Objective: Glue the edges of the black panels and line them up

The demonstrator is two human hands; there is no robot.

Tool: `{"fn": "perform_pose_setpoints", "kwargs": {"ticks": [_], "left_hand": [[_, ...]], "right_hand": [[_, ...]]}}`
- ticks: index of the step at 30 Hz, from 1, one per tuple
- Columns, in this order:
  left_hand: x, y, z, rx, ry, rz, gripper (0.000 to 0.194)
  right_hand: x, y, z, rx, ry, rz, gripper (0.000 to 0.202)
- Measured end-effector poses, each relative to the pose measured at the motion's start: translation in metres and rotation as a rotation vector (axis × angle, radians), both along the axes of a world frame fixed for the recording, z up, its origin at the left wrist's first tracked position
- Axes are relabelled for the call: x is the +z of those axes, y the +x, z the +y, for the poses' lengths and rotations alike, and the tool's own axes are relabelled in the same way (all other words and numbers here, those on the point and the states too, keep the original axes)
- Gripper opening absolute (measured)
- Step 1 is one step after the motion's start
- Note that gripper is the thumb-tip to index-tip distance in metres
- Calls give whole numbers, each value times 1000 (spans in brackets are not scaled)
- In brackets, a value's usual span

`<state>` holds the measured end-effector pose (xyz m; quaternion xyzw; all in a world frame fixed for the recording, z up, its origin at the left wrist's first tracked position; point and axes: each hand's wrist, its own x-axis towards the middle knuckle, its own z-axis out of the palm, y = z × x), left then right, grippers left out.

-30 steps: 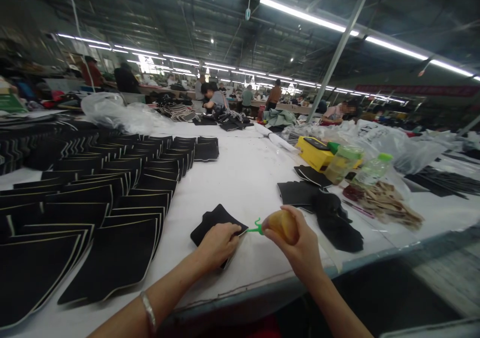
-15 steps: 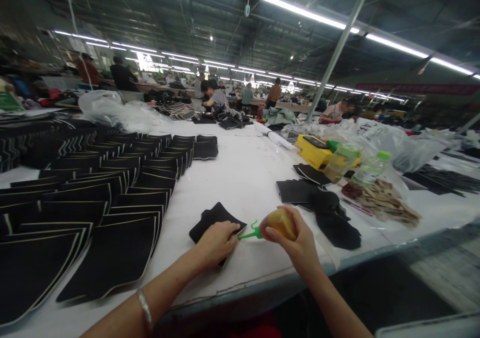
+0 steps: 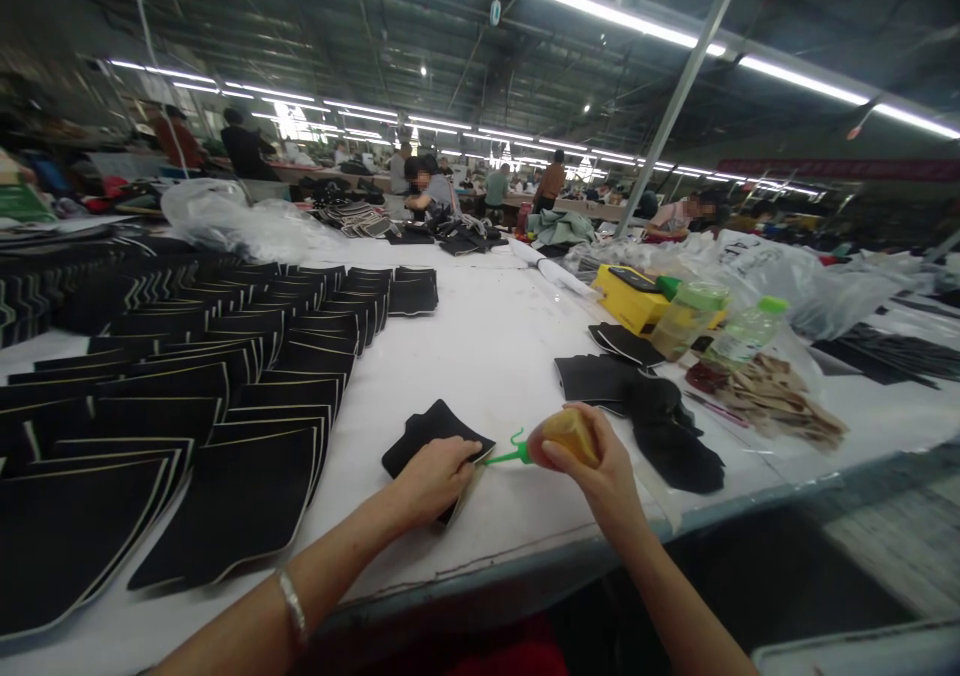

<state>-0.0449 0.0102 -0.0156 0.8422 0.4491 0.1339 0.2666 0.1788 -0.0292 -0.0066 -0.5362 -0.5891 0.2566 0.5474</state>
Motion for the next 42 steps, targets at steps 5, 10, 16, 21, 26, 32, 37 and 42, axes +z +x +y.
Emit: {"fn": "perform_pose_setpoints", "kwargs": {"ticks": [5, 10, 16, 21, 26, 32, 37, 42], "left_hand": [[0, 0, 0, 3, -10, 12, 32], [-1, 0, 0, 9, -5, 18, 33], [-1, 0, 0, 8, -2, 9, 32], [-2, 0, 0, 0, 14, -2, 32], [-2, 0, 0, 0, 20, 18, 29], [2, 1, -2, 5, 11, 20, 30], [0, 1, -1, -1, 24, 33, 31], [-2, 1, 0, -8, 36, 37, 31]], "right_hand": [[-1, -4, -8, 137, -58, 16, 51], [-2, -5, -9, 42, -22, 10, 52], [-2, -11, -18, 193, -85, 46, 50], [-4, -12, -21, 104, -54, 50, 50], [-6, -13, -25, 225, -98, 82, 52], [-7, -9, -27, 196, -71, 49, 53], [-9, -6, -25, 239, -76, 42, 53], [-9, -5, -20, 69, -22, 20, 55]]}}
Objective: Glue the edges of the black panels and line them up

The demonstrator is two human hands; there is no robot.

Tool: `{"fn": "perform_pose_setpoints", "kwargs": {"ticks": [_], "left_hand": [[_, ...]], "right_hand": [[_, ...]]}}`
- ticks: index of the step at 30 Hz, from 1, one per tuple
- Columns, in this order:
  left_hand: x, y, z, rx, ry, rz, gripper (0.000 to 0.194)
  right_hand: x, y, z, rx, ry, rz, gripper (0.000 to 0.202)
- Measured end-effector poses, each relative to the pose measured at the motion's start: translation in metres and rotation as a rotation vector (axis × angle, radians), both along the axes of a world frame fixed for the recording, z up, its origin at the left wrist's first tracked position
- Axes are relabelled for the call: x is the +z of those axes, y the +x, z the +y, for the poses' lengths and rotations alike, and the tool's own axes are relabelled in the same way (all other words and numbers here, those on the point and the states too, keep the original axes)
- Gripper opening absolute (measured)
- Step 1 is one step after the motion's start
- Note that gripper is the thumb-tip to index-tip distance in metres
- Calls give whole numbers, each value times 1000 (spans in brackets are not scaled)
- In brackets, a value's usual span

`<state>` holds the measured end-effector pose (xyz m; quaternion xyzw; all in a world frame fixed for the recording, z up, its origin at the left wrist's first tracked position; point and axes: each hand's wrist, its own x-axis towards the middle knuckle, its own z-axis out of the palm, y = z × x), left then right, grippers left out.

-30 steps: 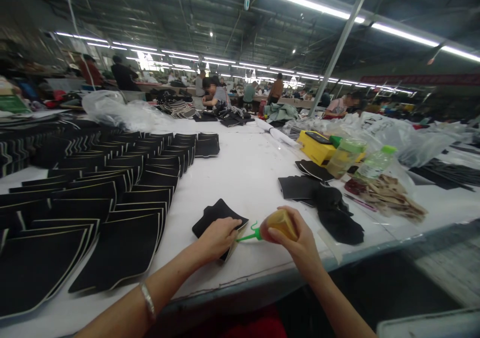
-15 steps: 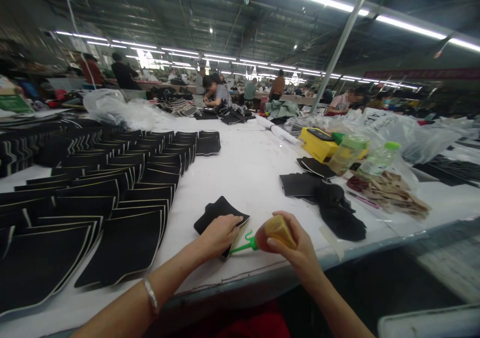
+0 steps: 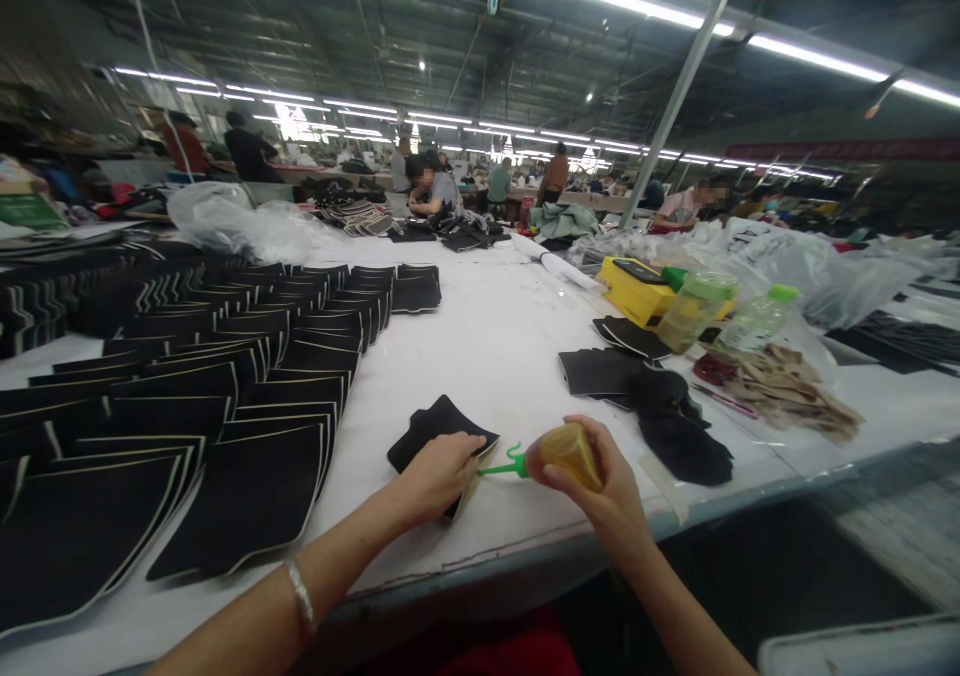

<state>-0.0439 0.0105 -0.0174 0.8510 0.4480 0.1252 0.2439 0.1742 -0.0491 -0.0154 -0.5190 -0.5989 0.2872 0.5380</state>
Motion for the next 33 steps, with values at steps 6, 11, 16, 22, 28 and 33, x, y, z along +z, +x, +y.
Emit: {"fn": "perform_pose_setpoints", "kwargs": {"ticks": [6, 11, 16, 22, 28, 33], "left_hand": [[-1, -1, 0, 3, -7, -17, 33], [-2, -1, 1, 2, -11, -24, 35], [-2, -1, 1, -3, -17, -21, 34], [-1, -1, 1, 1, -33, -30, 33], [2, 0, 1, -7, -30, -42, 33], [2, -2, 1, 0, -59, -90, 35]], "right_hand": [[-2, -7, -8, 181, -71, 58, 54], [-3, 7, 7, -1, 8, -40, 56], [-3, 15, 15, -117, 105, -128, 56], [-3, 11, 10, 15, 22, -89, 54], [-3, 15, 19, -114, 67, -64, 57], [-4, 8, 12, -5, -28, 43, 53]]}}
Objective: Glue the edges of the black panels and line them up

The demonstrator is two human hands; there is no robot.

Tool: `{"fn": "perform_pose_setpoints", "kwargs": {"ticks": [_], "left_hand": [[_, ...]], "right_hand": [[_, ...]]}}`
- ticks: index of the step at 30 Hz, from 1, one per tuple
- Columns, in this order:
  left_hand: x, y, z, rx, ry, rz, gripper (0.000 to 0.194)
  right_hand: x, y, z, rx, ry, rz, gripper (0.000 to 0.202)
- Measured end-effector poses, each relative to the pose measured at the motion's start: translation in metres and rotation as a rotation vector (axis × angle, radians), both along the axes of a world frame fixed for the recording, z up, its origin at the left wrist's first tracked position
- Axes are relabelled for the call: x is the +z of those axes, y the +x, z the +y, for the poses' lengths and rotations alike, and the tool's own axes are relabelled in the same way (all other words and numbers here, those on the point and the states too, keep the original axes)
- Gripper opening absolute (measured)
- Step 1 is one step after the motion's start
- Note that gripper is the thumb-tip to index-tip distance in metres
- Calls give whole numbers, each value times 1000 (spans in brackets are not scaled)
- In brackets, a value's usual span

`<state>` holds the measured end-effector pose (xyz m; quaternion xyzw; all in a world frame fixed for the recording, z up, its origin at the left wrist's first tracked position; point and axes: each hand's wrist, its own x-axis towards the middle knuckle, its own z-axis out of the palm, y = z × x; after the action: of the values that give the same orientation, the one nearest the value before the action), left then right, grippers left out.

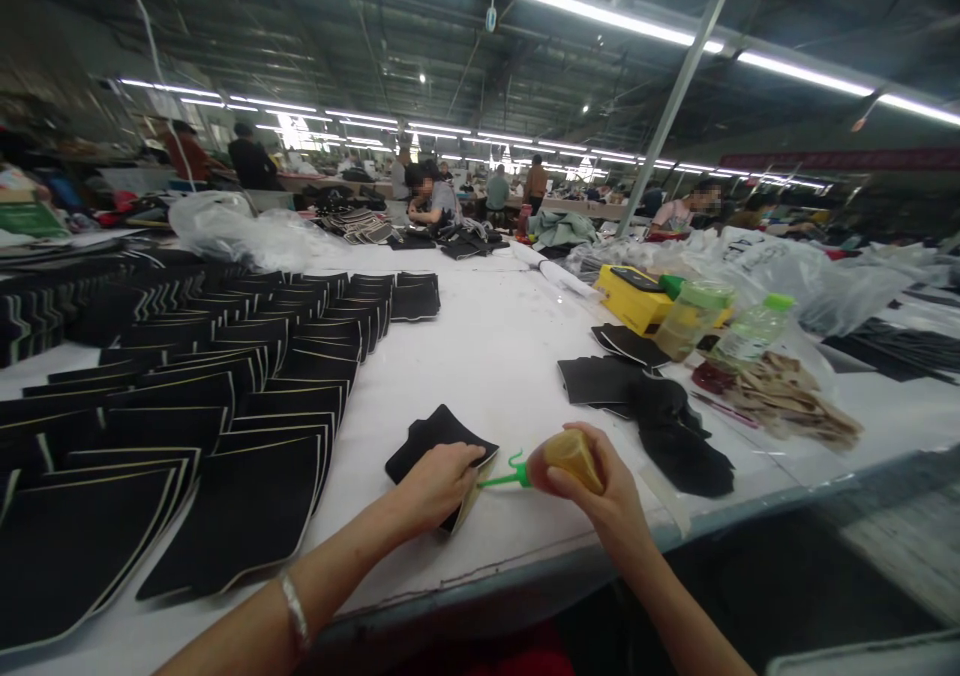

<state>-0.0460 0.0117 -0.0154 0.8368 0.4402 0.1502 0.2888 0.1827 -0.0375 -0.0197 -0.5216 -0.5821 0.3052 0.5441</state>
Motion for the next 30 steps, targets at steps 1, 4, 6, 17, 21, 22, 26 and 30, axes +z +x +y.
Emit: {"fn": "perform_pose_setpoints", "kwargs": {"ticks": [1, 4, 6, 17, 21, 22, 26, 30], "left_hand": [[-1, 0, 1, 5, -11, -19, 36], [-2, -1, 2, 52, -82, -74, 39], [0, -2, 3, 96, -128, -97, 39], [1, -45, 28, 673, -38, 148, 20], [-11, -51, 48, 780, -450, -421, 18], [-10, -50, 54, 799, -512, -517, 19], [7, -45, 92, 890, -503, -742, 25], [17, -33, 151, 1027, -495, -1008, 18]], "right_hand": [[0, -2, -2, 46, -52, 88, 50], [-1, -2, -6, 122, -230, 510, 43], [1, 4, -4, 84, -316, 840, 40], [12, 53, 41, 96, -347, 1575, 27], [21, 57, 57, 78, -352, 1656, 31], [25, 56, 61, 55, -367, 1682, 32], [41, 53, 72, 40, -377, 1746, 37], [41, 58, 87, 42, -347, 1721, 43]]}}
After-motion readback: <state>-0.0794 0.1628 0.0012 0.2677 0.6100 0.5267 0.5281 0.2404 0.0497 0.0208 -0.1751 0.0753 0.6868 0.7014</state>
